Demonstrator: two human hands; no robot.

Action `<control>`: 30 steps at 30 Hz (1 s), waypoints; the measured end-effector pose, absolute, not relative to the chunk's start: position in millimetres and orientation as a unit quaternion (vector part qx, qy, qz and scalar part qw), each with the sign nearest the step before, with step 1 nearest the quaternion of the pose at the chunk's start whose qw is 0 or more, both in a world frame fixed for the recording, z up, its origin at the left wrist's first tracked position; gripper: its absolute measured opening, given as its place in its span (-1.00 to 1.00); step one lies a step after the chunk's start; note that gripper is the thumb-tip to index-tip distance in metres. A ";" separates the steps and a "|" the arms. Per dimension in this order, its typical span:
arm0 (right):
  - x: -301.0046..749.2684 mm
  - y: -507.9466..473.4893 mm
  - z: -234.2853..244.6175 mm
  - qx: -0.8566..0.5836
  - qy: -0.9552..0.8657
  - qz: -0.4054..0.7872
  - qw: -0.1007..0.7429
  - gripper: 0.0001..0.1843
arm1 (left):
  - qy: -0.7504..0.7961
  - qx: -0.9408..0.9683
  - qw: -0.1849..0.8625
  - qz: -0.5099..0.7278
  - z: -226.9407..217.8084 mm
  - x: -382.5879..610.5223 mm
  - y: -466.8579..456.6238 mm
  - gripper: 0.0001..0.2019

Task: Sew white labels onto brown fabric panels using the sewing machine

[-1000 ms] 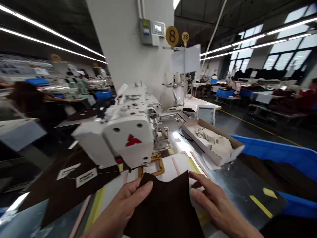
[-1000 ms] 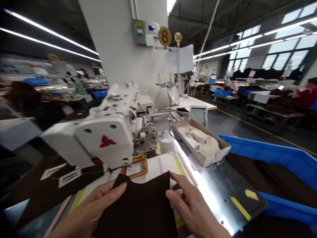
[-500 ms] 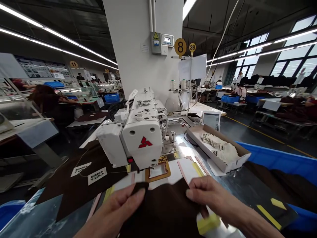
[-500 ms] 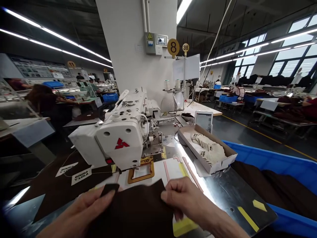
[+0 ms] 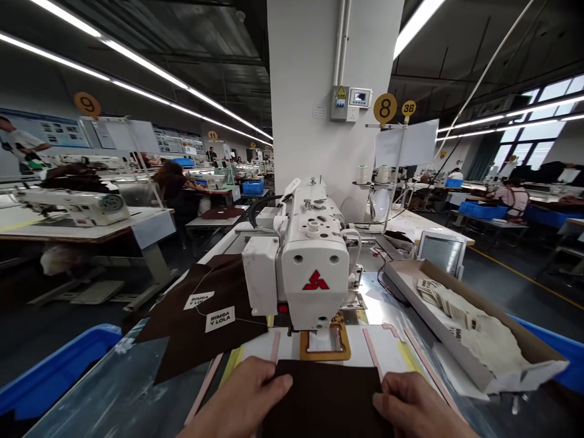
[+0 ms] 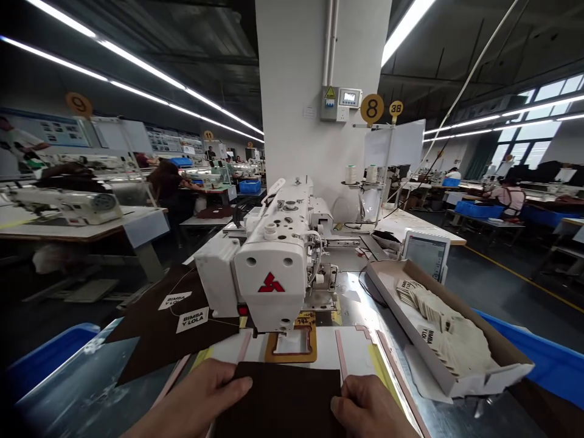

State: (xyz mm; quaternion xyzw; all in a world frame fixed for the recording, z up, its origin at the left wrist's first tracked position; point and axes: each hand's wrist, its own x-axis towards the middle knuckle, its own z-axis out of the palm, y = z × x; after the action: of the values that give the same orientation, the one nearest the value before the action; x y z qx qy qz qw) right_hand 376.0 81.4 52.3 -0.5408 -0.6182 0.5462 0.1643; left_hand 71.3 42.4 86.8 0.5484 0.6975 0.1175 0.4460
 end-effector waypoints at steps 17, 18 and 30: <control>352.6 155.8 51.5 -0.557 -0.622 0.541 0.096 -0.81 | 0.664 0.584 0.452 0.118 80.9 52.6 112.8 -0.78; 351.3 158.2 52.6 -0.556 -0.625 0.539 0.098 -0.79 | 0.666 0.584 0.446 0.127 79.5 51.6 114.7 -0.77; 357.1 162.6 49.0 -0.543 -0.662 0.513 0.064 -0.82 | 0.636 0.598 0.464 0.153 72.9 44.9 112.8 -0.78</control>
State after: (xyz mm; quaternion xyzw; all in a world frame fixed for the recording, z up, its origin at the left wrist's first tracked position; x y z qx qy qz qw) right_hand 357.1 162.6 49.0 -0.5430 -0.6618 0.5128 0.0645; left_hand 44.9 112.8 72.9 0.5979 0.6356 0.1534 0.4637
